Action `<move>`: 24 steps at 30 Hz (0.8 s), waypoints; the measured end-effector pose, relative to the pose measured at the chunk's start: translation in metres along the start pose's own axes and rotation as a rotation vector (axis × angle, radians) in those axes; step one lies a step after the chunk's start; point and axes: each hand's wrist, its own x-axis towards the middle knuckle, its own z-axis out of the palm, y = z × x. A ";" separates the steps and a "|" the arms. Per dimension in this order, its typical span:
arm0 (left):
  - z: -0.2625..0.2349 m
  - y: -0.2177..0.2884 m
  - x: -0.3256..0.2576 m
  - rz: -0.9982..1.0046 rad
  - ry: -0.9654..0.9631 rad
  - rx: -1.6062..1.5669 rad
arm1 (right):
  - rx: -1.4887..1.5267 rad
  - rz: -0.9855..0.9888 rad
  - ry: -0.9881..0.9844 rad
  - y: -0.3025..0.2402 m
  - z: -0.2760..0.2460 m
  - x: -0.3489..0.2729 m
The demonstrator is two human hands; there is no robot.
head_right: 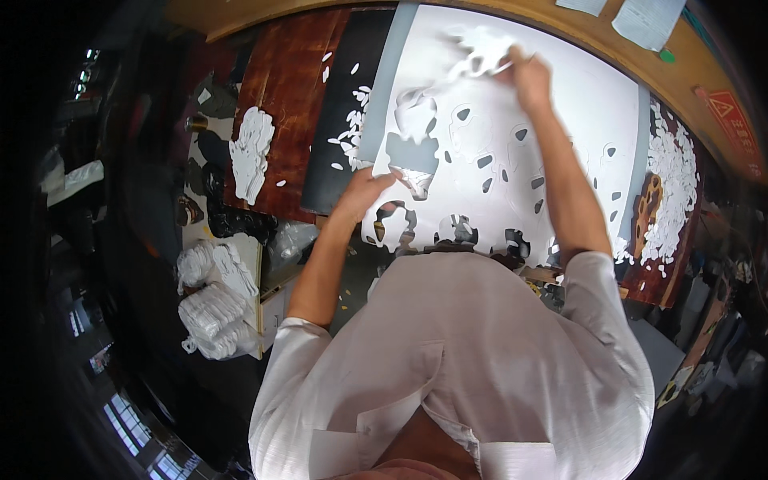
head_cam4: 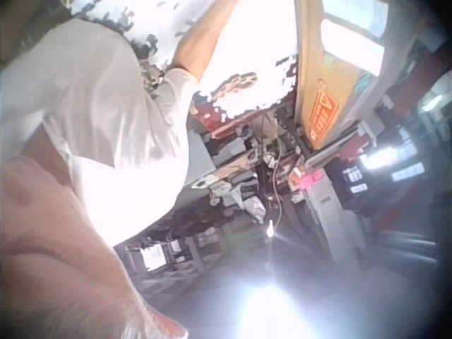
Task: The person uses a wooden die-cutting tool to press and cut multiple white paper shapes from a sheet on a light table. They repeatedly position the tool, press down, lift the cutouts, and clear the sheet, then stack the finished shapes on the table.
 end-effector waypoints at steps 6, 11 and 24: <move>0.019 -0.011 -0.001 -0.029 0.291 0.150 | 0.195 -0.154 0.265 -0.029 -0.125 0.125; 0.039 -0.008 -0.031 0.692 1.001 0.987 | -0.154 -0.508 0.121 -0.043 -0.129 0.044; 0.059 0.029 0.047 -0.352 -0.408 -0.376 | -0.609 -0.772 -0.769 0.060 -0.039 -0.163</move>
